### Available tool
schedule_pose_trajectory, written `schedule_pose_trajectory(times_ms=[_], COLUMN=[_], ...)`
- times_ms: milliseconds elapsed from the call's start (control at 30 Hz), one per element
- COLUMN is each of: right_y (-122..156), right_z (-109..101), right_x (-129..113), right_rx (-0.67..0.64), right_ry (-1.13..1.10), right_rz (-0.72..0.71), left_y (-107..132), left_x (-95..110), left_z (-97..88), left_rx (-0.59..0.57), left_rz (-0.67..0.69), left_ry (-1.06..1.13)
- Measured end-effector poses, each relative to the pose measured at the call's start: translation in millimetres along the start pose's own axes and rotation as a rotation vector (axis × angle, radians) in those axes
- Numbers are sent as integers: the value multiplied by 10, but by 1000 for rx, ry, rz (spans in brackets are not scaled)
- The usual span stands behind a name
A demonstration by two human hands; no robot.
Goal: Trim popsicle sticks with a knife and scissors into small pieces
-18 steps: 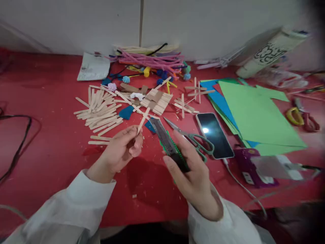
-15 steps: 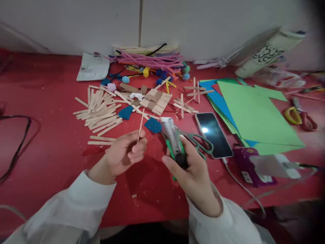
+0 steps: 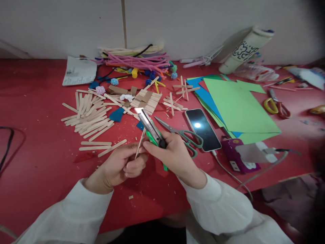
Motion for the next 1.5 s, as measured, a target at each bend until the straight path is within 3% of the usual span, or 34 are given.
schedule_pose_trajectory(times_ms=[167,333,633,800,1033,1167,1300,1500], right_y=[-20,24,26,25,25,37,44,27], right_z=[-14,7,5,7,6,18,-10,-43], right_x=[-13,65,69,61,62,78,41,62], right_rx=[2,-9,42,39,57,71,109,126], right_ry=[186,204,-36,-98,-143,-167,-95,-44], right_rz=[-81,-80,-130,-122,-97,-67,-143,-129], left_y=[-13,8,-7,0,16,18,7,190], left_x=[42,101,86,103,160,160,131,265], left_z=[-111,-160,-81,-98,-97,-115,-109,-72], left_rx=[233,441,382,418,450,470,476,726], left_rz=[59,177,184,230,380,410,402,581], left_ry=[-175,-444,-492,-570,-587,-541,-495,-704])
Point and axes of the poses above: each hand's wrist, its own y-axis away from the middle knuckle, its own z-axis out of the palm, x = y × z, the point moved 7 cm from there along -y, towards the middle knuckle, and after that the axes turned 14 degrees about -z, right-handed, at the moved point
